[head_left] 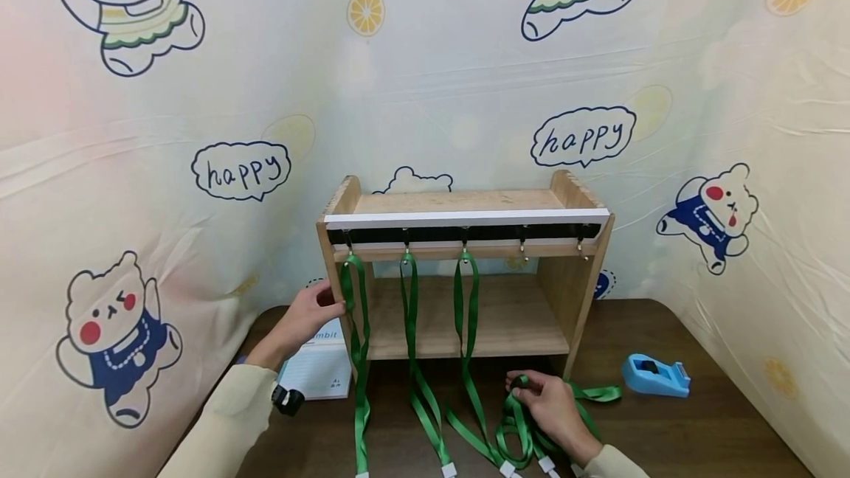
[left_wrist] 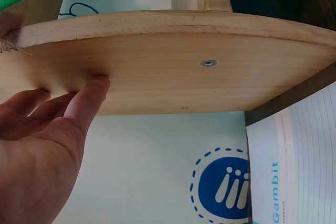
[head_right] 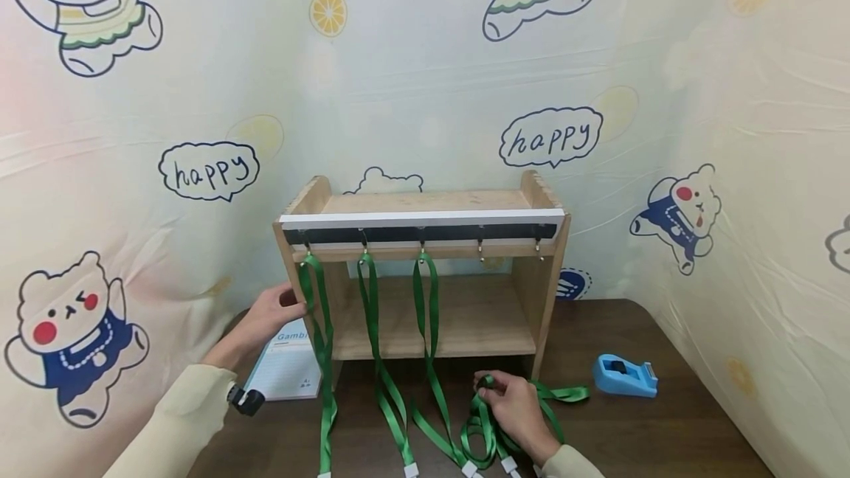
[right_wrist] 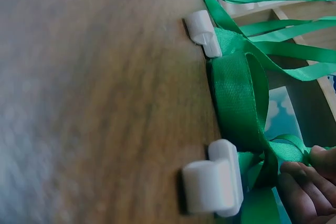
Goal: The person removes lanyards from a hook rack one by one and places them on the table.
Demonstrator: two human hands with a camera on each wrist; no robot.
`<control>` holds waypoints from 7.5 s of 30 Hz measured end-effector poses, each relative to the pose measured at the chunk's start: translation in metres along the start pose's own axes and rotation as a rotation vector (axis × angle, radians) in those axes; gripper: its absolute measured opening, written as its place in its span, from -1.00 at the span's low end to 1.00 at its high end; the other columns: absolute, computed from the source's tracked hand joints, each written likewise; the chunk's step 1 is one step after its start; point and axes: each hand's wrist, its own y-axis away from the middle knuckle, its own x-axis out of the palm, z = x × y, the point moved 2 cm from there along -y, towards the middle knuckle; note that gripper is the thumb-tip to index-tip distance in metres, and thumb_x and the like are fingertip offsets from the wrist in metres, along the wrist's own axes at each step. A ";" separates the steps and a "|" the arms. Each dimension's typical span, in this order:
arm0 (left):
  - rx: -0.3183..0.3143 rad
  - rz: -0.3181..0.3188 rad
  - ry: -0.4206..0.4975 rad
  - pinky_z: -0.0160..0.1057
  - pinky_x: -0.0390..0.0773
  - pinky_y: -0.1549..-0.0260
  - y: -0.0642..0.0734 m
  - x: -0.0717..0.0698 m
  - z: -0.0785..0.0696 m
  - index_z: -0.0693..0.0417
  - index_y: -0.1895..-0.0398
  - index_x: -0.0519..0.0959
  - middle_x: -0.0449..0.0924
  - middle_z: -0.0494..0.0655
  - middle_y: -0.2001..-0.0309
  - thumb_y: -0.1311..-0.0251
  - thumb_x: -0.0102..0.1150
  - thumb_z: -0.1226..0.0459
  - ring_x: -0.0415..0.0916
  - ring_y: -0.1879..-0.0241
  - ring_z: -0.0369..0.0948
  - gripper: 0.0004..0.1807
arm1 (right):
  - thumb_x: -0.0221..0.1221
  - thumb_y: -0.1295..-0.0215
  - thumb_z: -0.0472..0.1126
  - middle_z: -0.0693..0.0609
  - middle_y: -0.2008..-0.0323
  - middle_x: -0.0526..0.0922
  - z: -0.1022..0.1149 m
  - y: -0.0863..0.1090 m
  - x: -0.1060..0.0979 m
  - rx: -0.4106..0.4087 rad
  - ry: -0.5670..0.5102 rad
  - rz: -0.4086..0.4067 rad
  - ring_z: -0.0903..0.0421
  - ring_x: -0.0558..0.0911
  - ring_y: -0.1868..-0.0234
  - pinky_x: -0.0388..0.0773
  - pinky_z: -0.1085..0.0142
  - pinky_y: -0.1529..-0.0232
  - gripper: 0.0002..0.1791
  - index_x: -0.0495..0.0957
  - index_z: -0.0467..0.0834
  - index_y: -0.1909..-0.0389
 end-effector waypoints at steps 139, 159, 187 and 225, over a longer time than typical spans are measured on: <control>-0.016 0.005 -0.012 0.04 0.60 -0.12 0.000 -0.001 -0.001 0.07 -0.30 0.46 0.56 0.14 -0.17 -0.36 0.18 0.15 0.49 -0.09 0.01 -0.52 | 0.28 -0.36 -0.20 -0.06 -0.06 0.76 0.202 -0.017 -0.051 -0.582 -0.180 -0.102 0.12 0.76 -0.05 0.65 0.46 -0.01 -0.68 0.67 -0.11 -0.11; -0.006 -0.010 -0.025 0.01 0.62 -0.08 0.001 -0.001 -0.001 0.10 -0.28 0.47 0.58 0.15 -0.14 -0.35 0.16 0.19 0.51 -0.05 0.00 -0.55 | 0.31 -0.34 -0.05 0.02 0.01 0.80 0.212 -0.025 -0.029 -0.542 -0.125 -0.147 0.27 0.75 0.06 0.66 0.46 0.08 -0.64 0.70 -0.06 -0.10; -0.008 -0.002 -0.020 0.02 0.59 -0.11 0.000 -0.001 0.002 0.04 -0.30 0.48 0.58 0.12 -0.16 -0.35 0.17 0.16 0.51 -0.09 -0.01 -0.52 | 0.28 -0.36 0.00 0.05 0.16 0.83 0.225 -0.032 -0.007 -0.450 -0.257 -0.013 0.15 0.77 -0.02 0.63 0.35 -0.14 -0.72 0.72 -0.05 0.03; -0.010 0.004 -0.010 0.01 0.60 -0.10 0.003 0.001 -0.001 0.06 -0.30 0.47 0.58 0.13 -0.16 -0.36 0.15 0.19 0.50 -0.08 -0.01 -0.54 | 0.14 -0.49 -0.15 -0.22 0.10 0.79 0.223 -0.018 -0.007 -0.498 -0.348 -0.022 0.10 0.82 0.13 0.69 0.29 -0.03 -0.74 0.68 -0.19 0.00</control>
